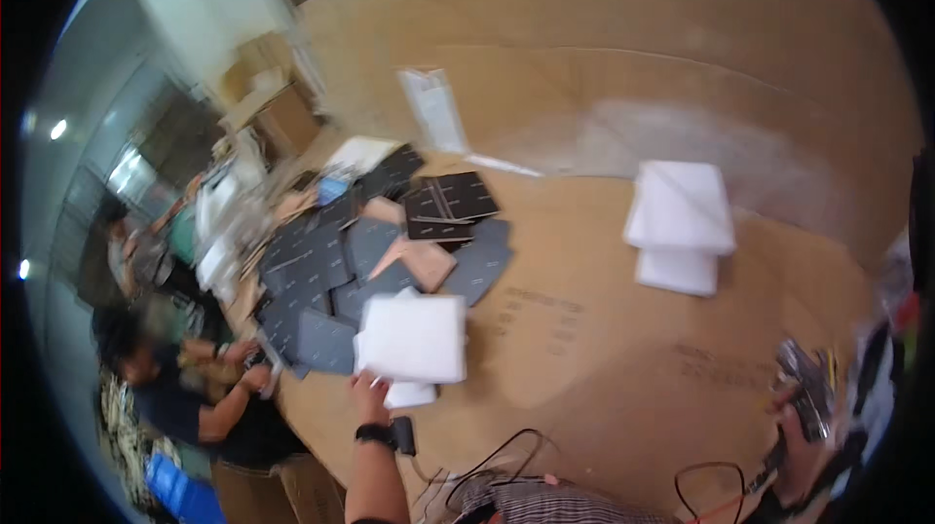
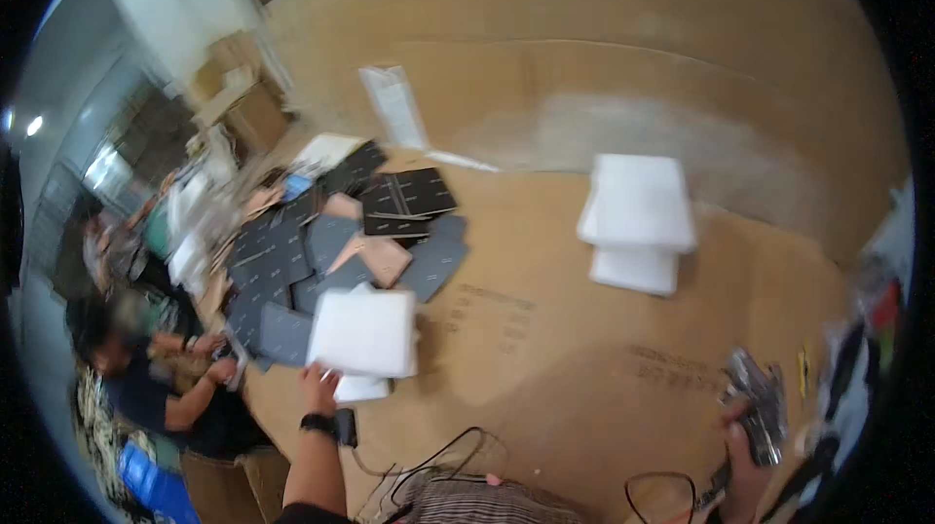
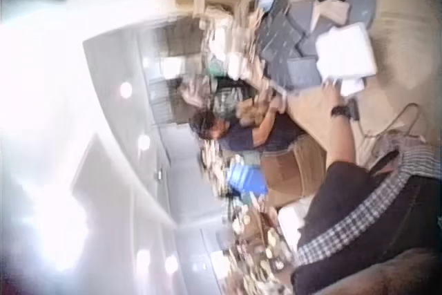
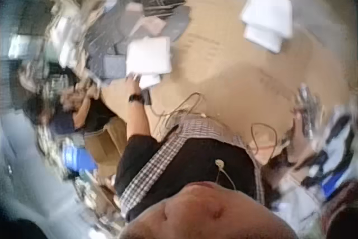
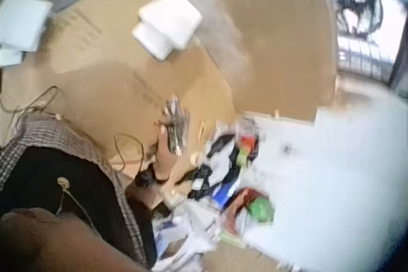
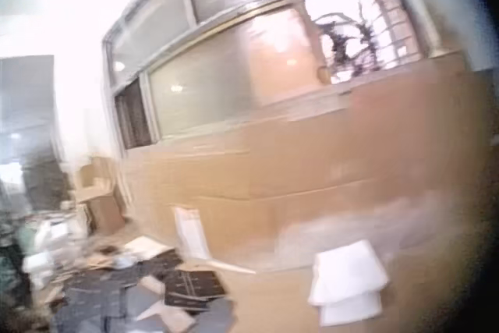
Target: The person stacks white foam blocks on a cardboard-covered table in a workshop. They pick up individual blocks and arrange them into neat piles, occasionally using a handheld tool in their right hand. A second person is visible in the background working with dark rectangular items.
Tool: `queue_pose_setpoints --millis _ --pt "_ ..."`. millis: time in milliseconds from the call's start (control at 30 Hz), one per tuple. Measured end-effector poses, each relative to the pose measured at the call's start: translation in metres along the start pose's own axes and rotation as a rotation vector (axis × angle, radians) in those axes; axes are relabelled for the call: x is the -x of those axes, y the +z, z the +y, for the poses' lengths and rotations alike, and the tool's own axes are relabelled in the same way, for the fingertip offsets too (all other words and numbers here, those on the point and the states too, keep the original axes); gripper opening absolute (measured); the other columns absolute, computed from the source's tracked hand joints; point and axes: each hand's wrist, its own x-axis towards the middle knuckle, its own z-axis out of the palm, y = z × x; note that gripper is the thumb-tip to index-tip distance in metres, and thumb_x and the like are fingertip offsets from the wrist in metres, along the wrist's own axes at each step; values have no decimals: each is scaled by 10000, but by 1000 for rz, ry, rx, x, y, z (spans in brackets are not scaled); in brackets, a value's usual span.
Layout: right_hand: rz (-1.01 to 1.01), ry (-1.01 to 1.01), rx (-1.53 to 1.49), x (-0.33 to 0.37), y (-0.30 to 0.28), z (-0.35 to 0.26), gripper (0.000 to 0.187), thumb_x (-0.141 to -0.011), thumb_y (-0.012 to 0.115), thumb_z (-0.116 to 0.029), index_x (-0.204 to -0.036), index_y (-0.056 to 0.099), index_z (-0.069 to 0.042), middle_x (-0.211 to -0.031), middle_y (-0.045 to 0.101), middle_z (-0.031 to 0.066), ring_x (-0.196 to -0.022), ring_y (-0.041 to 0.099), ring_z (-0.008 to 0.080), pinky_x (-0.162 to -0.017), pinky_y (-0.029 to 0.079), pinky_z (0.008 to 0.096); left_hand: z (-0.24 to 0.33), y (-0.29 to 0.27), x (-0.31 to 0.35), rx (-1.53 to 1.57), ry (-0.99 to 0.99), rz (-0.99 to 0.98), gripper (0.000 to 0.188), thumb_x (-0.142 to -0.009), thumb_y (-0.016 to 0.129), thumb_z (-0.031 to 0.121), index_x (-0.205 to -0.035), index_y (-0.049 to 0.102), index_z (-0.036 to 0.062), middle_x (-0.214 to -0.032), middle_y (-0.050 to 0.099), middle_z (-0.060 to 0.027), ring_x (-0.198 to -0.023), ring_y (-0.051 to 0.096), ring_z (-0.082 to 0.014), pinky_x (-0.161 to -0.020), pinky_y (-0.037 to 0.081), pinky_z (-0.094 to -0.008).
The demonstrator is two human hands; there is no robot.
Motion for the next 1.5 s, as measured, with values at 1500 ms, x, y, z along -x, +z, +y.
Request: queue_pose_setpoints --millis 1500 --pt "60 64 -103 -20 -22 -8 436 -779 672 -53 -1154 475 50 -796 613 93 -732 620 167 -687 532 319 -100 495 150 -233 -258 -657 398 -828 647 275 -1076 459 26 -925 552 -91 -636 530 -151 -535 434 -284"
